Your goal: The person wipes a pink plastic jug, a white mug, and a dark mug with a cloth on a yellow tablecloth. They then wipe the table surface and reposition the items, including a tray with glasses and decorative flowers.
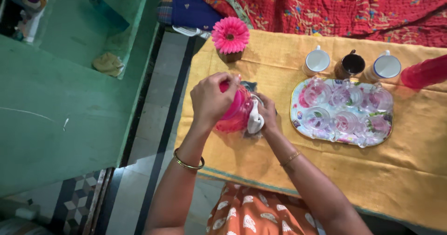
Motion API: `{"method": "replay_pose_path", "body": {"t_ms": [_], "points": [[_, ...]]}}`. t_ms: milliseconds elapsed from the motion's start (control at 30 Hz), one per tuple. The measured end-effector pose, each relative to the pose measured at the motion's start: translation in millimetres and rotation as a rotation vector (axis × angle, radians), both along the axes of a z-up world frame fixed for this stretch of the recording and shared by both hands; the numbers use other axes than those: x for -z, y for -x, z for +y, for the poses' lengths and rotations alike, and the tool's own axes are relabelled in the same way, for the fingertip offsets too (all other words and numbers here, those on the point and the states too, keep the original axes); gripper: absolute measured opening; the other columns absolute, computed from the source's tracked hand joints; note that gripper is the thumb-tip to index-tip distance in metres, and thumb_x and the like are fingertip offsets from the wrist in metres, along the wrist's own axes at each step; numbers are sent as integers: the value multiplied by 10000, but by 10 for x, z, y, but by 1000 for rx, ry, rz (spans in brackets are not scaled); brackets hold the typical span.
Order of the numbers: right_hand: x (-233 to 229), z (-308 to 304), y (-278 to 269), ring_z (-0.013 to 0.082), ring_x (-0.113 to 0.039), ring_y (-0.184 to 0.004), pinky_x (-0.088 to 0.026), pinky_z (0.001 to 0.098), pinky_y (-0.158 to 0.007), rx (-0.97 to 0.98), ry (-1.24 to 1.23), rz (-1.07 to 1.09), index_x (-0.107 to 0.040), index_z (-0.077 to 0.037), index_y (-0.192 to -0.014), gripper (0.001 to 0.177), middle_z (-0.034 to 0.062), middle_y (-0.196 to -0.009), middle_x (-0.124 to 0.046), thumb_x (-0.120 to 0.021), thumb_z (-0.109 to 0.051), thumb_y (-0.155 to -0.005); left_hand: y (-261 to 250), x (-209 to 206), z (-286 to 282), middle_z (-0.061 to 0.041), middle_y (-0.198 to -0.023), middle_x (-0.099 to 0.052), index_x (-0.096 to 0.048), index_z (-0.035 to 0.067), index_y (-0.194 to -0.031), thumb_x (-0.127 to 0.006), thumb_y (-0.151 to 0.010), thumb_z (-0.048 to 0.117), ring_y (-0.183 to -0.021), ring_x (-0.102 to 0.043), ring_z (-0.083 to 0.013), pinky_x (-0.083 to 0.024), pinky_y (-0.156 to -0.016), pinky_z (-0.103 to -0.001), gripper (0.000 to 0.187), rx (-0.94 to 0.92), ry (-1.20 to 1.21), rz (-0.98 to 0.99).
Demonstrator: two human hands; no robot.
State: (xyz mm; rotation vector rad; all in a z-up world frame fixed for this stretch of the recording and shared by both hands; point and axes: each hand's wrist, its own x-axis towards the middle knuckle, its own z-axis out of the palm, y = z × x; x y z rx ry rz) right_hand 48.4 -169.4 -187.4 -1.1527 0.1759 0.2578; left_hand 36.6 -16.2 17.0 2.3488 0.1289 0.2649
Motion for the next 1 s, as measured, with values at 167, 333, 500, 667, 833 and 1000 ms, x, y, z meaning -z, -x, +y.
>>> {"method": "replay_pose_path", "body": {"t_ms": [167,333,500,667,833,1000], "points": [[-452,79,248,221,-644,-1111,-497,349,-999,137,422,-381,-661,41,-1233,272,154,-1170,-686,-568,-31,-987,-56,26,-43,-80,-818,-755,-781,133,-849,-680,-920,403,-784,-725,-305,-540,-679,-417,297,14,-42,2],[-786,349,891,321,-484,-1363,-363,413,-1174,245,665,-659,-521,32,-1384,374,218,-1387,-535,-566,-38,-1019,-41,59,-43,-71,-835,-749,-764,125,-834,-685,-929,379,-811,-717,-301,-537,-689,-421,283,7,-77,-20],[-352,211,778,280,-515,-1303,-393,379,-1158,287,543,-626,-543,-6,-1290,304,196,-1315,-537,-569,-72,-994,-30,78,-35,-55,-851,-755,-766,125,-847,-698,-913,343,-834,-716,-282,-545,-714,-409,237,26,-68,-61],[29,-59,-107,206,-616,-996,-488,355,-905,8,320,-189,-649,4,-1154,268,128,-1037,-675,-564,-151,-953,-35,86,-10,-48,-878,-753,-762,127,-853,-721,-880,337,-831,-726,-256,-562,-714,-391,216,125,-59,-69],[-257,-34,-496,236,-580,-934,-466,401,-844,-188,295,-150,-685,65,-1102,301,127,-973,-655,-567,-211,-1080,-74,76,-27,-55,-851,-742,-766,125,-845,-737,-857,345,-825,-723,-259,-559,-705,-399,222,191,-79,-69],[-773,199,358,329,-570,-1248,-415,403,-1119,179,608,-683,-609,45,-1282,291,215,-1282,-635,-478,-134,-1094,-95,92,-32,-60,-846,-734,-758,126,-827,-719,-869,338,-832,-717,-263,-556,-711,-399,220,222,-112,-55]]}}
